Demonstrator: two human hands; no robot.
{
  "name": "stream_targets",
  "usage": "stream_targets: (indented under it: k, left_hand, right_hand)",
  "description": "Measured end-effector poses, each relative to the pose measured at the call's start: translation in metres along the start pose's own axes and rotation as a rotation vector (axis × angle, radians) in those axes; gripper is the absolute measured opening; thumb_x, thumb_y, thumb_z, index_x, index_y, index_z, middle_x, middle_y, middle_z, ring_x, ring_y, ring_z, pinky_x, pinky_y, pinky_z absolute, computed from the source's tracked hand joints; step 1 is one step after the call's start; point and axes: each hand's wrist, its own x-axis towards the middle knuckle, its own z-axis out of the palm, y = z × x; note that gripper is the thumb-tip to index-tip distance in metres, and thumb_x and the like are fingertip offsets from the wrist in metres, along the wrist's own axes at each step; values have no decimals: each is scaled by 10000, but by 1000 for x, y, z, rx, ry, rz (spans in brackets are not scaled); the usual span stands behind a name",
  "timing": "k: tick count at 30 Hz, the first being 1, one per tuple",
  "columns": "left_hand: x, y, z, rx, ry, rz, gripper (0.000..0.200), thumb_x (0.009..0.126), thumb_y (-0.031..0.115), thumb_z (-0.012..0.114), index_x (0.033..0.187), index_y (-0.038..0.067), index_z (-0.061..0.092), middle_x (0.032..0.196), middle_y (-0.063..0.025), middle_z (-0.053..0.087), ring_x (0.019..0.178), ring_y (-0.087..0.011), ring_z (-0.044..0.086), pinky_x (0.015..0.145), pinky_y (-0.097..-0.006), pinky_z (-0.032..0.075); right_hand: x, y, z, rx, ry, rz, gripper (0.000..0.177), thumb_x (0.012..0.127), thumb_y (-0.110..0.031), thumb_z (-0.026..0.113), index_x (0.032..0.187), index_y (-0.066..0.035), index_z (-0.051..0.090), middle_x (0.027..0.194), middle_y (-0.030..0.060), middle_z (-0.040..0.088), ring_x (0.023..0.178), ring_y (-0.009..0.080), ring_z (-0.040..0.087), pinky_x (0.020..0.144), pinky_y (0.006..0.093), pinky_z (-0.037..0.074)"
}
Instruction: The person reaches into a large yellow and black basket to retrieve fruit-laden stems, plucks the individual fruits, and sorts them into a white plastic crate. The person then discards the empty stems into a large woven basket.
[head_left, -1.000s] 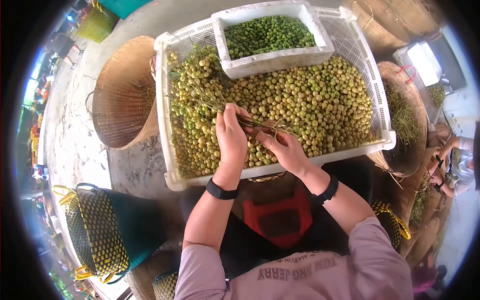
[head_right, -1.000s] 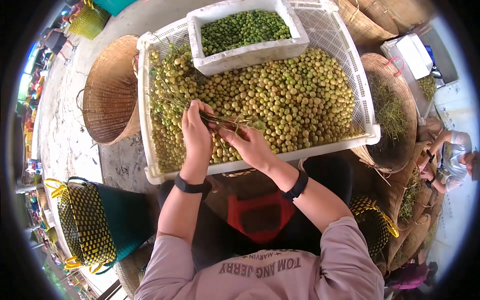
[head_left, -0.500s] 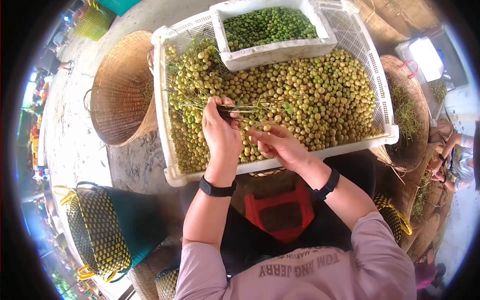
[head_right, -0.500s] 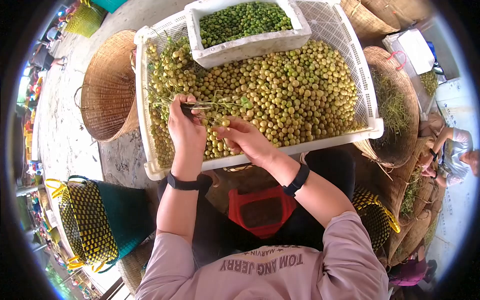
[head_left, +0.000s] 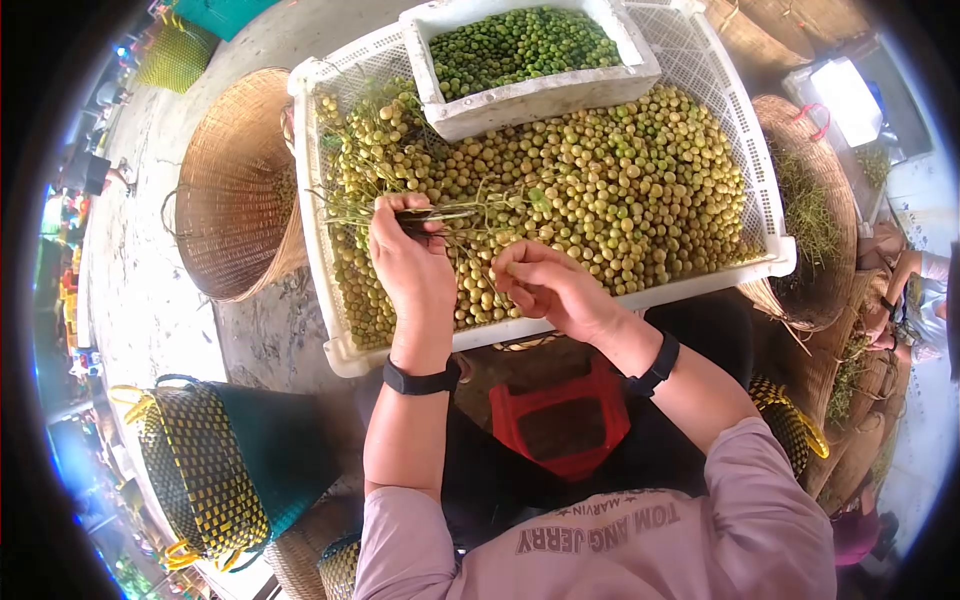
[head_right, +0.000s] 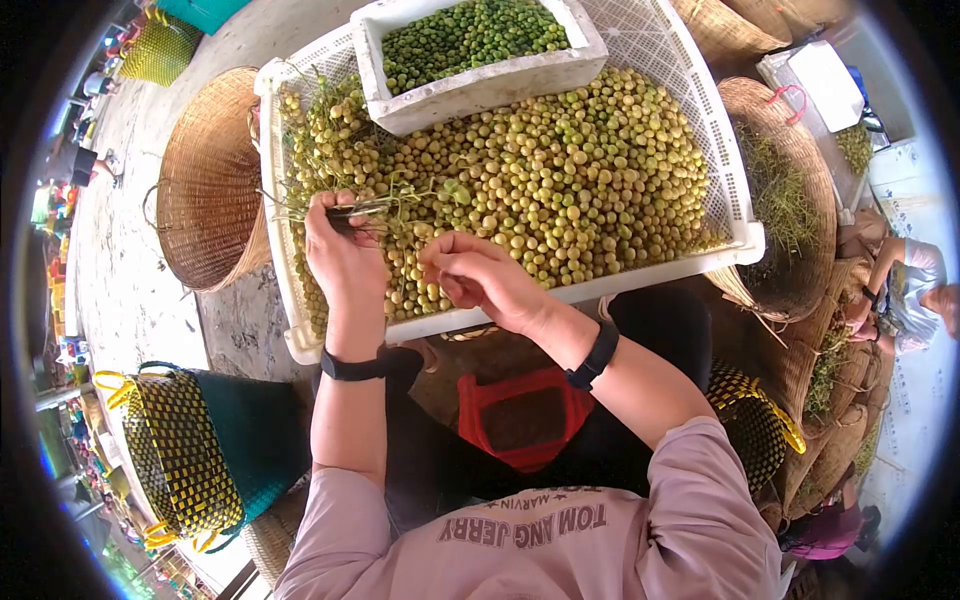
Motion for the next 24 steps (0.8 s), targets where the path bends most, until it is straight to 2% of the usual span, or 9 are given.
stream_targets:
  k: [2,4,9,11,18,24]
  left_hand:
    - [-2,5,4,-19,16,24,83,964,170,487,912,106,501,863,-15,519,701,-76,465,587,-197,398]
    - [-4,7,6,71,13,64,107,965,202,483,902,119,504,850,-4,529,690,-81,478,578,-201,383]
    - [-10,-1,5,315,11,89,153,968,259,452,887,140,503,833,7,547,643,-94,484,549,-217,349]
    - [-11,-5,6,369,-6,124,166,968,270,434,878,145,494,828,6,552,597,-103,474,534,-232,343]
    - [-12,-7,8,365,13,82,162,969,263,432,872,148,493,831,2,561,599,-105,473,544,-228,359]
    - [-2,-3,2,214,78,-5,127,965,231,464,887,142,510,861,8,562,657,-78,462,565,-187,363]
  right_hand:
    - [-1,-2,-3,43,-11,15,204,936,-318,607,983,-120,598,825,-54,587,582,6,405,497,164,282]
    - [1,0,-8,12,90,-56,215,932,-328,610,968,-118,579,818,-55,577,575,3,400,468,170,272]
    - [4,-4,-1,1,107,-107,182,904,-264,665,959,-117,573,682,-98,421,496,-5,330,416,180,217]
    - [5,1,-5,-11,117,-117,172,907,-251,660,963,-115,571,681,-98,422,494,-2,321,420,178,216]
    - [2,0,-6,15,84,-129,84,918,-178,591,955,-110,561,692,-80,442,529,15,324,445,171,234]
    - [-4,-7,-4,11,-7,-100,111,890,-201,509,935,-102,532,750,-40,491,575,35,370,469,190,284]
